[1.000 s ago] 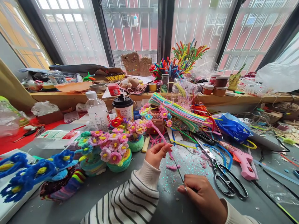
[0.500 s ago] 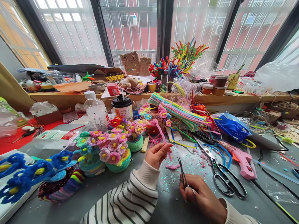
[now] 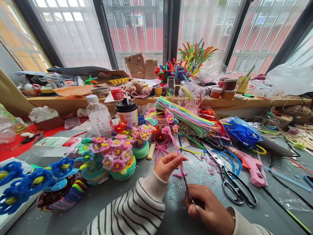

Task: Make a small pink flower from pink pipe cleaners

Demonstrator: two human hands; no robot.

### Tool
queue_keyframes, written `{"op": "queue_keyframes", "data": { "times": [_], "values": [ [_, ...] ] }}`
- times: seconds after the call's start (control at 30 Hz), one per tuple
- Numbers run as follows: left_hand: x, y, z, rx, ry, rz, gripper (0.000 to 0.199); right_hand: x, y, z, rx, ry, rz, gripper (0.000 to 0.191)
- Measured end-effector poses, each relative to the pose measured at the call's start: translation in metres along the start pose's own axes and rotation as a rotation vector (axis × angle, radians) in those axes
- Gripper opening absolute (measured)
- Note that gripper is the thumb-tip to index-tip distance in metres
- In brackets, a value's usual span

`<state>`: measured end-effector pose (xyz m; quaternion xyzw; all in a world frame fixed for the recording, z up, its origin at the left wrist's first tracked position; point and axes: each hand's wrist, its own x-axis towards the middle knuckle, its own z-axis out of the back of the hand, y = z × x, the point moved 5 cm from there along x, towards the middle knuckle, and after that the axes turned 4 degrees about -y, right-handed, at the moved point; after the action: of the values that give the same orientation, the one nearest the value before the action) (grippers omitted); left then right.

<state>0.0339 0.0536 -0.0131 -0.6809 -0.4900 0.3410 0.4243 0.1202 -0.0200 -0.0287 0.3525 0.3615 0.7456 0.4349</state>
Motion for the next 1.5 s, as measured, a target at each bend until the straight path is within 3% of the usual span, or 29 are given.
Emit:
{"op": "queue_keyframes", "data": {
  "times": [0.47,0.8,1.13,1.5],
  "values": [
    [0.001,0.002,0.002,-0.127,-0.046,0.067,0.014,-0.001,-0.005,0.002,-0.149,-0.067,-0.006,0.051],
    [0.003,-0.003,0.003,-0.216,-0.081,0.107,0.027,0.0,-0.004,0.005,-0.274,-0.129,0.012,0.05],
    [0.006,-0.006,0.014,-0.274,-0.205,0.031,0.019,0.001,-0.004,0.004,-0.263,-0.107,-0.034,0.052],
    [0.001,-0.003,0.005,-0.262,-0.114,0.09,0.022,0.0,0.005,-0.002,-0.105,0.016,0.011,0.058]
  ]
}}
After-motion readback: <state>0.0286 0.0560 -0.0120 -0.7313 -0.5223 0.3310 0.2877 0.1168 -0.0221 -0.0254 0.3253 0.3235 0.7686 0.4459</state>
